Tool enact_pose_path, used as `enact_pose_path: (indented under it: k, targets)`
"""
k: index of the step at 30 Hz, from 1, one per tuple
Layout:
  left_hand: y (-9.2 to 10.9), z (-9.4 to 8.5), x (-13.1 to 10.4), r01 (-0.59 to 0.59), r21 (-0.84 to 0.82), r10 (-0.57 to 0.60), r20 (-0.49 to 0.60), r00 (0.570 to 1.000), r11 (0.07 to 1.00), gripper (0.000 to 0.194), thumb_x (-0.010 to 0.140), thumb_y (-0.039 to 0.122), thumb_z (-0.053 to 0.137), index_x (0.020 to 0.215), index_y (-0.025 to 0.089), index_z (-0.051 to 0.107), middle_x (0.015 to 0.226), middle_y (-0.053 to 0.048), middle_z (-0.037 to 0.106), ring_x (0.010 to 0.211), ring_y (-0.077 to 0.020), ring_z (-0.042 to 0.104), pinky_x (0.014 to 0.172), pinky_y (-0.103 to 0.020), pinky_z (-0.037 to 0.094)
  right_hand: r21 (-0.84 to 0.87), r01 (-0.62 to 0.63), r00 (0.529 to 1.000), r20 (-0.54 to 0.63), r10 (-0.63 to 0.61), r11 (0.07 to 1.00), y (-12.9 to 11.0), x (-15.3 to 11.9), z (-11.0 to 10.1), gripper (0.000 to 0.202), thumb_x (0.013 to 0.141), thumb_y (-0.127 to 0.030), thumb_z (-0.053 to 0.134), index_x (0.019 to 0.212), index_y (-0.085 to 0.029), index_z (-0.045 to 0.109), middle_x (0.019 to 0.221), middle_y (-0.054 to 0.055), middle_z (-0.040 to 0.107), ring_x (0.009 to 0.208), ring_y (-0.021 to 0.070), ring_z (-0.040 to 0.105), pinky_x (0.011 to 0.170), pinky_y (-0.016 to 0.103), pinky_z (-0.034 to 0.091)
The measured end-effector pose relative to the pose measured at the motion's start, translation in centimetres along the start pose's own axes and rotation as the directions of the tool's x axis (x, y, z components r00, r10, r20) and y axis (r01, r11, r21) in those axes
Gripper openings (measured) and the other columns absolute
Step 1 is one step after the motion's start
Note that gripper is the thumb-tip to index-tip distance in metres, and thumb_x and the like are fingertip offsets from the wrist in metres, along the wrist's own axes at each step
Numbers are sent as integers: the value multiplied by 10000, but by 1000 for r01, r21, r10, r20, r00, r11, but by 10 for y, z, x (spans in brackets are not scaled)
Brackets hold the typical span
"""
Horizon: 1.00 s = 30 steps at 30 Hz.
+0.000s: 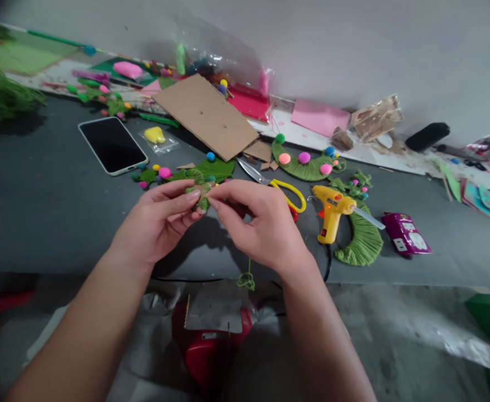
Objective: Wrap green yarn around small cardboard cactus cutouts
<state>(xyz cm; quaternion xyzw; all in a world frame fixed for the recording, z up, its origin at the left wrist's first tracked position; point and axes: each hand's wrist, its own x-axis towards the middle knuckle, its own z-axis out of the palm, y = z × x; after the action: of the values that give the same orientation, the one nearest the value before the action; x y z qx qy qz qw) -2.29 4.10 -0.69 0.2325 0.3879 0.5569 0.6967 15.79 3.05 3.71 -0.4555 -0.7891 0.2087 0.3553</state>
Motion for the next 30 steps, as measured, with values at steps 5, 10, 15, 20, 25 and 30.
enact_pose_path:
  k: [5, 10, 15, 20, 25, 30]
  targets:
    - [1, 1, -2, 3, -68, -2, 20, 1000, 998, 240, 674, 59, 841, 892, 119, 761, 739, -18, 768, 512, -76, 678, 534, -146, 586, 82, -78, 995, -54, 83, 994, 0, -3, 5, 135, 934, -280, 672, 897, -193, 770, 721, 17, 683, 587, 120, 518, 531, 266, 392]
    - [2, -1, -4, 9, -69, -2, 103, 995, 998, 214, 655, 88, 863, 845, 151, 786, 699, -10, 756, 509, -90, 671, 506, -169, 575, 260, -161, 987, 15, 162, 952, 11, 1, 4, 169, 906, -340, 722, 862, -179, 750, 696, 10, 650, 610, 126, 511, 558, 273, 395]
    - [1, -6, -4, -24, 29, 20, 132, 991, 999, 198, 654, 125, 870, 830, 185, 805, 720, -25, 768, 533, -130, 681, 514, -241, 580, 229, -181, 980, 125, 155, 957, 33, 7, -2, 226, 935, -387, 687, 899, -168, 725, 749, 12, 649, 642, 121, 508, 588, 261, 386]
    - [-2, -4, -8, -99, 310, 40, 189, 981, 946, 209, 686, 191, 883, 878, 171, 803, 649, -27, 746, 525, -168, 685, 555, -293, 587, 95, -123, 981, 165, 106, 988, 45, 14, -6, 208, 968, -352, 627, 925, -165, 708, 805, 23, 667, 707, 139, 526, 655, 269, 408]
    - [-6, 2, -9, -108, 537, 28, 155, 988, 836, 152, 732, 210, 856, 868, 171, 800, 623, -34, 743, 551, -192, 704, 567, -288, 579, -3, -82, 968, 236, 80, 997, 39, 19, -9, 160, 972, -286, 588, 878, -180, 663, 717, -15, 580, 631, 117, 442, 604, 270, 347]
    - [-13, 3, -6, -133, 588, 90, 102, 991, 798, 137, 743, 244, 853, 852, 191, 791, 644, -33, 741, 583, -210, 712, 576, -306, 574, -68, -126, 969, 206, 137, 990, 27, 17, -10, 162, 962, -278, 571, 838, -188, 623, 682, -19, 540, 608, 118, 423, 574, 276, 321]
